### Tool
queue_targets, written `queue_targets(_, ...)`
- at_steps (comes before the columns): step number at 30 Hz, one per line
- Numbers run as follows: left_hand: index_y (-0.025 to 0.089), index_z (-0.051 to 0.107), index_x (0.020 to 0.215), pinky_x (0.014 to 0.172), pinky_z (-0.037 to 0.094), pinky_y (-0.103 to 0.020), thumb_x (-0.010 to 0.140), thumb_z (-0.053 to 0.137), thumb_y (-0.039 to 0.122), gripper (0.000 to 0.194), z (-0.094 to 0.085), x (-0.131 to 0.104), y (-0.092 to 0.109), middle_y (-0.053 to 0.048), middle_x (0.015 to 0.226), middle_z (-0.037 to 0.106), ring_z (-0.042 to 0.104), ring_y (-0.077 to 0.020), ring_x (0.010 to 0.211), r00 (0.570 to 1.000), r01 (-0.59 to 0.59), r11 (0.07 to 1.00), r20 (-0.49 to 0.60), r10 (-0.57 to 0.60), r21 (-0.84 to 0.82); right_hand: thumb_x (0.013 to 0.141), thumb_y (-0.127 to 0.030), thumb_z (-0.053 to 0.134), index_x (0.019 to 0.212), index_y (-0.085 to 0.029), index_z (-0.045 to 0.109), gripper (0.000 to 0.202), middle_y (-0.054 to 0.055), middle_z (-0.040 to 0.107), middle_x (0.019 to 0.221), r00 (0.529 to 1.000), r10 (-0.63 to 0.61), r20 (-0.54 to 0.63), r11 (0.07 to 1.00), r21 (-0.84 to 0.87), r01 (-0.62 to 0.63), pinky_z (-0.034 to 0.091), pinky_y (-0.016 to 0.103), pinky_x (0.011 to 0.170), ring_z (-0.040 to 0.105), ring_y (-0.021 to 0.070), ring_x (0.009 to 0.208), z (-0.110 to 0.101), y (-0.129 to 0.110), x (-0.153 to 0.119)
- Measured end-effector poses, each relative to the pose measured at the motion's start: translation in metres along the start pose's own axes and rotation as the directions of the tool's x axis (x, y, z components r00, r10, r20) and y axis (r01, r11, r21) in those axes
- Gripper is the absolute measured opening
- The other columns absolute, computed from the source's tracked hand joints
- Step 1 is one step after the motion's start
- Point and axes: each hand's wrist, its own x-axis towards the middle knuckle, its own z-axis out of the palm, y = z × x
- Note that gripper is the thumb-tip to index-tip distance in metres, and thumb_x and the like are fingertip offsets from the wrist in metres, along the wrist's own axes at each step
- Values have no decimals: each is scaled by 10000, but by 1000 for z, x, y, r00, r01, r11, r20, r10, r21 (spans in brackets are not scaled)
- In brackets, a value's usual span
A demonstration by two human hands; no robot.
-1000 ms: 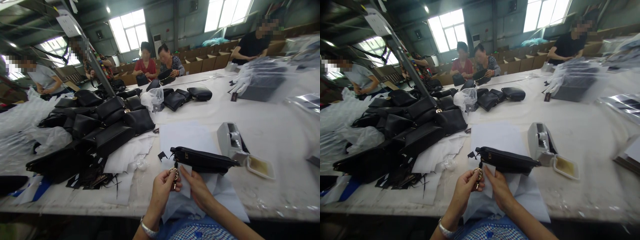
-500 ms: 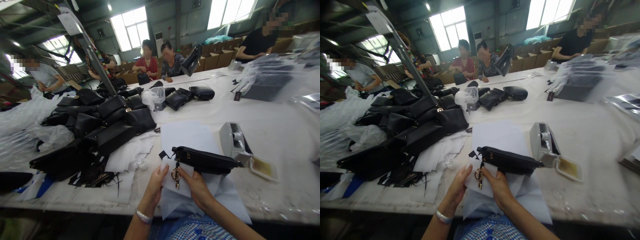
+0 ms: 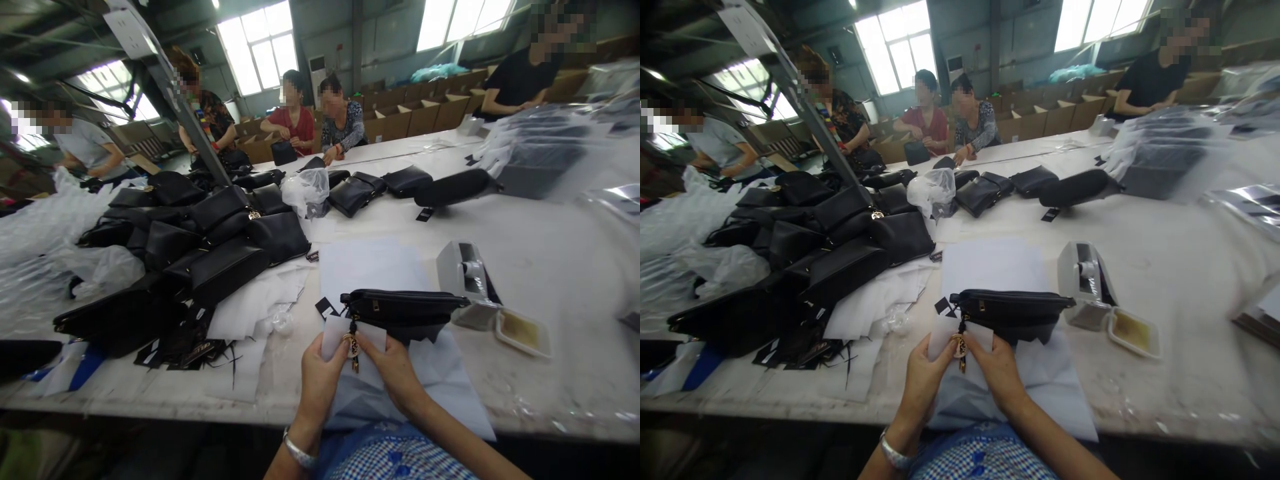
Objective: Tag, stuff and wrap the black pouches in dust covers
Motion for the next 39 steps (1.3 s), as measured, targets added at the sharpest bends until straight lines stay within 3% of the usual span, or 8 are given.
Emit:
queue_targets(6, 128, 712, 1014, 761, 553, -314, 799, 711, 397, 345, -5, 2, 0, -92, 941, 769, 704, -246, 876, 1000, 22, 999, 6, -22, -50, 800, -581, 662, 1105, -193, 716, 497, 118, 742, 1021, 961, 119, 248, 916, 345, -203, 525, 406, 815, 685, 282, 940, -14, -5, -13)
queue_targets(11, 129, 720, 1005, 741, 540, -299, 815, 687, 406, 338, -5, -2, -4, -77, 915, 761, 689, -234, 849, 999, 26, 1000, 20, -25, -14, 759, -446, 762, 1116, -212, 705, 431, 62, 726, 981, 974, 67, 216, 973, 203, -112, 493, 290, 708, 636, 181, 785, -4, 4, -8)
queue_targets(15, 136, 721, 956, 659, 500, -252, 840, 651, 410, 306, -1, -10, -6, -23, 760, 718, 641, -186, 725, 1000, -1, 999, 1, 1, 49, 768, -474, 742, 968, -187, 723, 350, -2, 659, 735, 995, -18, 101, 998, 64, 12, 413, 230, 553, 496, 102, 572, 9, 9, -3)
queue_targets(21, 156, 693, 984, 708, 493, -261, 915, 525, 463, 356, 5, -22, -7, -36, 813, 713, 639, -200, 771, 995, -70, 987, -56, 79, 147, 783, -546, 692, 847, -190, 659, 363, -31, 572, 597, 996, -75, 50, 997, -6, 75, 412, 247, 519, 501, 123, 519, 18, 13, -5)
queue_targets(25, 155, 707, 1015, 705, 496, -273, 916, 535, 445, 351, 1, -18, -8, -54, 812, 727, 649, -215, 761, 988, -127, 962, -49, 143, 242, 807, -558, 658, 835, -202, 622, 359, -41, 553, 541, 988, -89, 124, 990, -101, 102, 430, 259, 522, 534, 141, 488, 13, 11, -1)
queue_targets(32, 218, 714, 1153, 919, 513, -363, 928, 532, 355, 321, -15, -9, -6, -76, 1128, 739, 679, -283, 1032, 981, -189, 958, 88, 174, 214, 822, -587, 612, 599, -222, 499, 443, -59, 466, 392, 982, -107, 159, 934, -322, 154, 355, 245, 448, 451, 122, 380, 8, -4, 6)
queue_targets(35, 259, 695, 1199, 980, 504, -396, 910, 541, 249, 327, -11, -12, -16, -71, 1200, 711, 664, -291, 1103, 958, -284, 912, 38, 286, 296, 825, -579, 610, 583, -226, 452, 457, -75, 424, 379, 988, -89, 124, 961, -251, 118, 307, 234, 413, 387, 103, 357, 13, 0, 7)
queue_targets(39, 293, 581, 1332, 1049, 474, -403, 882, 466, 84, 509, -1, -19, -33, -45, 1346, 613, 595, -257, 1224, 874, -451, 780, 36, 485, 433, 830, -558, 609, 614, -224, 460, 425, -77, 433, 419, 992, -98, 78, 983, -148, 108, 306, 226, 405, 383, 96, 372, 19, 13, 7)
